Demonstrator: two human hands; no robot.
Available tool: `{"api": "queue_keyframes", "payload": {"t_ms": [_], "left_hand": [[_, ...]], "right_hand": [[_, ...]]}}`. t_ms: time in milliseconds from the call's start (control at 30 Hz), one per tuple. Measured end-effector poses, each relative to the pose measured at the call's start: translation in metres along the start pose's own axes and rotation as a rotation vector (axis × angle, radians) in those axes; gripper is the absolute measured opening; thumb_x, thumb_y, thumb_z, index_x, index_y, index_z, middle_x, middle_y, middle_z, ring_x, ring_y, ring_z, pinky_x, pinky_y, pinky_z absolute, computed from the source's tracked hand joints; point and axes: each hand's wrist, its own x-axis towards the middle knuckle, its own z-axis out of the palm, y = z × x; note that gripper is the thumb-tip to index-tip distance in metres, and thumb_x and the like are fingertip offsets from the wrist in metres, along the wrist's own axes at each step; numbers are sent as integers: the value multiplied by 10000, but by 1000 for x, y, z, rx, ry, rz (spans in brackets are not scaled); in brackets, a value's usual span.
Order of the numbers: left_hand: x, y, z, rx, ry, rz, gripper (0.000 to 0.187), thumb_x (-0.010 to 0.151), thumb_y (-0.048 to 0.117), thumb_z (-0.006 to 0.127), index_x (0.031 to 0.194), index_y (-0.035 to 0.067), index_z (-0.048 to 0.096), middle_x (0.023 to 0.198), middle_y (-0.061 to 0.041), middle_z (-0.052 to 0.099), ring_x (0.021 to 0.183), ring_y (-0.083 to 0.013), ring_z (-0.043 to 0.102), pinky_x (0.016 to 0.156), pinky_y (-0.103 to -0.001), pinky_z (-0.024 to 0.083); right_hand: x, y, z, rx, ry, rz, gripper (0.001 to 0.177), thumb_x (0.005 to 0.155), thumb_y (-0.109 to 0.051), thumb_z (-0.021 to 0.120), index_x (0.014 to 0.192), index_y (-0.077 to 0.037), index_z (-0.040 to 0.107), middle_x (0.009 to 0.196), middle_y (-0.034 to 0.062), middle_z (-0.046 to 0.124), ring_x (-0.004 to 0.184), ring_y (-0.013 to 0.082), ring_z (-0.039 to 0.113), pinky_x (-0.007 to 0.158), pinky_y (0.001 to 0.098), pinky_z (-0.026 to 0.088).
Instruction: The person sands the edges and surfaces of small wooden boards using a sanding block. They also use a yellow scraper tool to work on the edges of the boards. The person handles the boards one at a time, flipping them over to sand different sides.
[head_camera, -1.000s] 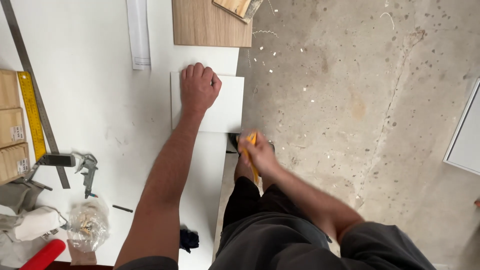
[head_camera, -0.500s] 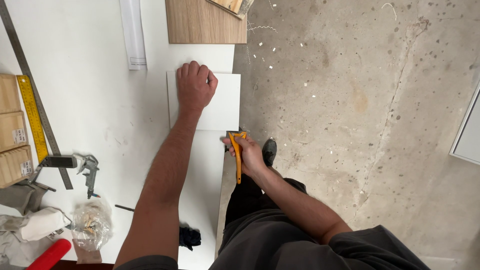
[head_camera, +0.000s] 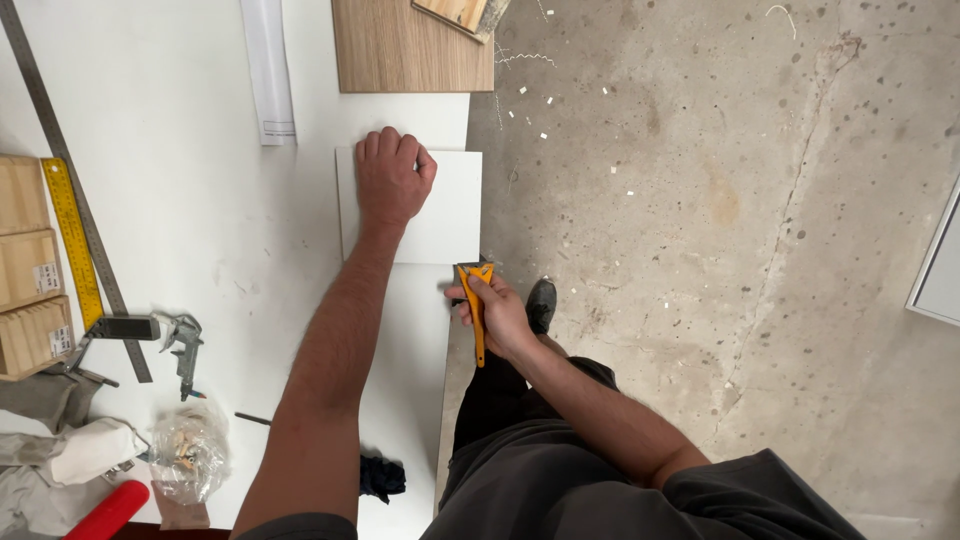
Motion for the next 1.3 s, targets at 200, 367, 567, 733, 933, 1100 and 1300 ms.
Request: {"api": "queue_keyframes", "payload": {"t_ms": [200, 367, 567, 733, 933, 1100, 1300], "left_hand": [[3, 2, -4, -13, -10, -4, 176, 809, 144, 675, 744, 152, 511, 754, -31, 446, 698, -246, 539, 685, -376, 468], [7, 4, -8, -16, -6, -11, 186, 796, 136, 677, 731, 152, 503, 745, -26, 443, 686, -244, 536, 677, -374, 469], [10, 6, -12, -20, -3, -19, 192, 780, 117, 679, 722, 147, 498, 738, -27, 439, 679, -246, 535, 673, -373, 468], [12, 6, -14, -24, 4, -17, 192, 776, 110, 679, 723, 149, 499, 736, -22, 430, 676, -241, 532, 671, -369, 465], [7, 4, -11, -30, 0, -13, 188, 769, 121, 685, 730, 146, 504, 742, -23, 437, 682, -241, 536, 675, -376, 467], [9, -11, 1, -46, -3, 43, 158, 814, 134, 695, 770, 141, 543, 779, -41, 478, 716, -263, 561, 701, -394, 475], [24, 61, -32, -602, -112, -57, 118, 929, 93, 714, 1046, 71, 713, 994, -115, 640, 896, -361, 669, 794, -446, 539]], "right_hand": [[19, -10, -16, -107, 142, -66, 233, 1012, -144, 663, 1024, 18, 495, 881, 266, 699, 589, 293, 718, 494, 377, 630], [36, -34, -6, -110, 140, -93, 220, 1002, -121, 658, 1016, 20, 490, 822, 221, 659, 540, 290, 709, 439, 369, 626], [53, -70, 16, -157, 125, -149, 207, 998, -111, 640, 1018, 20, 480, 789, 189, 646, 531, 266, 709, 429, 350, 633], [86, -98, 28, -184, 122, -196, 205, 989, -109, 631, 1024, 26, 481, 774, 176, 648, 526, 259, 714, 431, 354, 644], [111, -142, 11, -30, 115, -432, 161, 1013, -97, 589, 993, -20, 449, 770, 114, 610, 548, 215, 718, 447, 300, 637], [70, -120, -58, -210, 159, -476, 144, 1054, -129, 594, 1126, -8, 560, 834, 134, 646, 653, 190, 682, 542, 283, 573], [42, -76, -91, -251, -7, -564, 187, 1002, -42, 653, 1186, -7, 650, 866, 135, 666, 769, 204, 725, 667, 232, 570]]}}
